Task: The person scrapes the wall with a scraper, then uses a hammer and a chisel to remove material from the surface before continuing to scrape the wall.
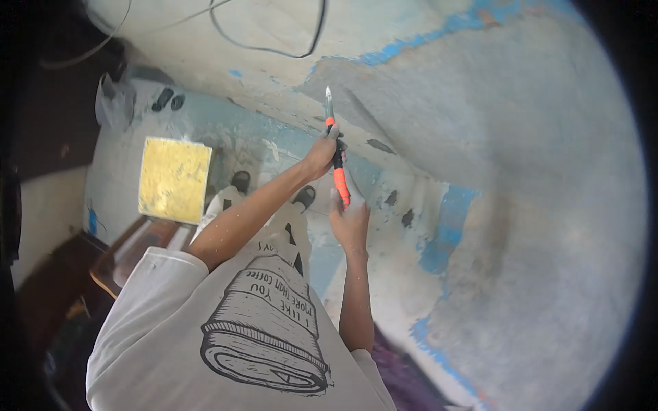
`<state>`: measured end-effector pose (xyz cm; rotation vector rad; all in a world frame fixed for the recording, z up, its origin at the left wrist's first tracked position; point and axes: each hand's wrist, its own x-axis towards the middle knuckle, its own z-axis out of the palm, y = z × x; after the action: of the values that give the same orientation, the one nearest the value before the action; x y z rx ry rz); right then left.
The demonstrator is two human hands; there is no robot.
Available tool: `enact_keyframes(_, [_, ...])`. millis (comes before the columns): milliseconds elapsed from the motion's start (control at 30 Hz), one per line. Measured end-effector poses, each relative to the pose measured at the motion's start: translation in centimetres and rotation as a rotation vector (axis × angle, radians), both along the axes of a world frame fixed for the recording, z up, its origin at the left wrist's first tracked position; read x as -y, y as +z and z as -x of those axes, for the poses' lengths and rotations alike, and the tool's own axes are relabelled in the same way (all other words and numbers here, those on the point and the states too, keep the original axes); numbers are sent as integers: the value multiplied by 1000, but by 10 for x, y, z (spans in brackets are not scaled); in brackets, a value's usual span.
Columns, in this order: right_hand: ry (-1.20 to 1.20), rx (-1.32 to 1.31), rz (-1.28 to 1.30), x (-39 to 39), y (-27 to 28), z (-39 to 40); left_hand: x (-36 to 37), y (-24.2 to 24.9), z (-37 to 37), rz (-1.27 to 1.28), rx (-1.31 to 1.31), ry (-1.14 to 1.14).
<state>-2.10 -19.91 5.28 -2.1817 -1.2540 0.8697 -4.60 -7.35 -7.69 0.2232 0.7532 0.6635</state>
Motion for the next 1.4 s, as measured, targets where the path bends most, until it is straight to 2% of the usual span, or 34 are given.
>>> enact_keyframes(67, [128, 94, -111, -12, -7, -20, -9, -1, -12, 3, 18, 85])
enact_keyframes(200, [219, 227, 223, -40, 10, -47, -22, 6, -33, 60, 49, 238])
enact_keyframes(333, [405, 309, 173, -60, 10, -69, -31, -3, -59, 45, 127, 424])
enact_keyframes(367, [420, 326, 250, -65, 10, -75, -32, -8, -66, 23, 102, 476])
enact_keyframes(467, [486, 360, 232, -70, -3, -83, -37, -13, -78, 26, 71, 571])
enact_keyframes(700, [635, 408, 39, -74, -26, -81, -52, -36, -77, 43, -4, 575])
enact_keyframes(767, [616, 352, 173, -81, -27, -77, -52, -42, -78, 22, -51, 548])
enact_keyframes(933, [621, 401, 182, -70, -18, -69, -47, -25, -71, -19, -67, 493])
enact_keyframes(1067, [614, 362, 206, -71, -36, -70, -55, -48, -68, -87, -155, 425])
enact_keyframes(1167, [613, 357, 256, -69, -16, -65, -52, -35, -65, -82, -199, 410])
enact_keyframes(1233, [559, 331, 310, -72, -1, -59, -50, -23, -69, -89, -118, 460])
enact_keyframes(1400, [604, 373, 265, -71, -21, -62, -55, -40, -64, -107, -258, 372])
